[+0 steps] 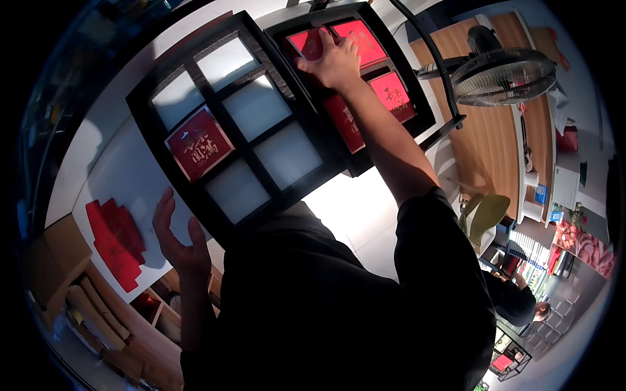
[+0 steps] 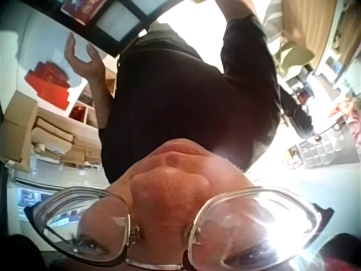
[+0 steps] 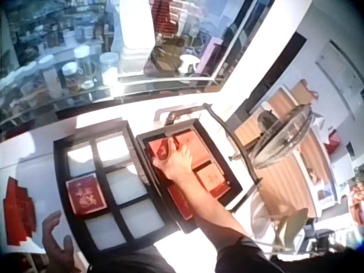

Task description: The person folds flat red cardboard sheets into small rectangular boxes by hand. They repeatedly fold the flaps and tuck them in to form the box structure. After assembling several boxes, the person places them into a black display rack with multiple compartments.

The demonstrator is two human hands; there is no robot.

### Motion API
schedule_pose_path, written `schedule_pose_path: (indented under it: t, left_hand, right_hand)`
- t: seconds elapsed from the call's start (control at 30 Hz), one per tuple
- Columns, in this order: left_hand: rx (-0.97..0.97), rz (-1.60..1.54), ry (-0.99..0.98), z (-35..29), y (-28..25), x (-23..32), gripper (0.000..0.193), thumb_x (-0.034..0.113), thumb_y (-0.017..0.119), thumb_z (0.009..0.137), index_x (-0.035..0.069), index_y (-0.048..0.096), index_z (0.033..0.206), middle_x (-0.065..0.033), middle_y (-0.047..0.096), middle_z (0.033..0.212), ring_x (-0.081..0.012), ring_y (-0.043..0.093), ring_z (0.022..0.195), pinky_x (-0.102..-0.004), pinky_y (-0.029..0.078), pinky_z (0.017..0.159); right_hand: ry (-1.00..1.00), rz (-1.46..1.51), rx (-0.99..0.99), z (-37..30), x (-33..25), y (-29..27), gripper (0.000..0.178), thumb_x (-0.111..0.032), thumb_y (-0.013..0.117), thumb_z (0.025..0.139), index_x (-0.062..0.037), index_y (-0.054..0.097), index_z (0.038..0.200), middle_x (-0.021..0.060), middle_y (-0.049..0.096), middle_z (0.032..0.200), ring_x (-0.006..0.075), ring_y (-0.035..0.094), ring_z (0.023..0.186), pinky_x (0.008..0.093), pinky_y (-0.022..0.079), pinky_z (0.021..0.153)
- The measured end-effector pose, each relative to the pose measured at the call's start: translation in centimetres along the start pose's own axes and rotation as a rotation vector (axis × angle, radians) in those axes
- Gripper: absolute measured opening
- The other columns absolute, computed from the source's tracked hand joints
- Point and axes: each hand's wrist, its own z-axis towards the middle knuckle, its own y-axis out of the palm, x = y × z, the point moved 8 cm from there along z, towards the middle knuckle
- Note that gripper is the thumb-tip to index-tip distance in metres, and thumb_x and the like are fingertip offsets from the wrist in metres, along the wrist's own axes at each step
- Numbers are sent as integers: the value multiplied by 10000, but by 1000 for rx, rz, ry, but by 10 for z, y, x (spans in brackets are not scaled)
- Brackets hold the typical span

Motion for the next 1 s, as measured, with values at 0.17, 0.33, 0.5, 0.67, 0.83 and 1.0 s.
schedule_pose_path:
  t: [0.17, 0.33, 0.5, 0.67, 0.83, 1.0]
  left_hand:
    - [-1, -14, -38, -5, 0, -11, 412, 46, 524, 811, 27, 451, 1217, -182, 477, 1301, -325, 452, 1224, -423, 334, 1034]
    - [-17, 21, -35, -3, 6, -18, 384, 98, 502, 872, 41, 440, 1247, -174, 479, 1308, -310, 454, 1227, -405, 341, 1035]
    - [-33, 31, -44, -1, 12, -21, 387, 89, 513, 861, 34, 444, 1238, -174, 478, 1301, -315, 451, 1227, -410, 346, 1031]
    - [-45, 40, -57, 2, 15, -20, 394, 43, 530, 832, 14, 453, 1217, -179, 465, 1304, -317, 449, 1221, -406, 341, 1027]
    - [-44, 67, -38, 2, 18, -20, 388, 44, 534, 834, 16, 457, 1213, -175, 465, 1302, -315, 441, 1227, -406, 331, 1033]
    - [-45, 93, -16, 4, 20, -17, 389, 40, 536, 831, 15, 459, 1211, -174, 466, 1298, -316, 439, 1225, -406, 332, 1029]
  right_hand:
    - [67, -22, -55, -2, -7, 0, 924, -576, 683, 681, -137, 322, 1410, 236, 368, 1310, 382, 357, 1216, 453, 316, 1002]
    - [46, -48, -7, -4, -9, 1, 908, -581, 673, 689, -136, 337, 1405, 227, 390, 1278, 377, 372, 1193, 453, 313, 998]
    - [-10, 20, 96, -6, -8, -1, 813, -556, 679, 669, -147, 426, 1324, 220, 426, 1222, 382, 385, 1171, 481, 344, 967]
    - [-33, -59, 159, -4, -7, 3, 850, -651, 590, 684, -146, 427, 1347, 223, 454, 1183, 369, 445, 1118, 492, 392, 907]
    - [-15, -33, 169, -5, -9, 0, 811, -622, 613, 682, -155, 450, 1324, 217, 457, 1182, 363, 450, 1112, 487, 396, 900]
    - [14, -34, 136, -5, -8, 1, 823, -632, 615, 687, -154, 435, 1333, 227, 432, 1241, 370, 438, 1146, 495, 381, 918]
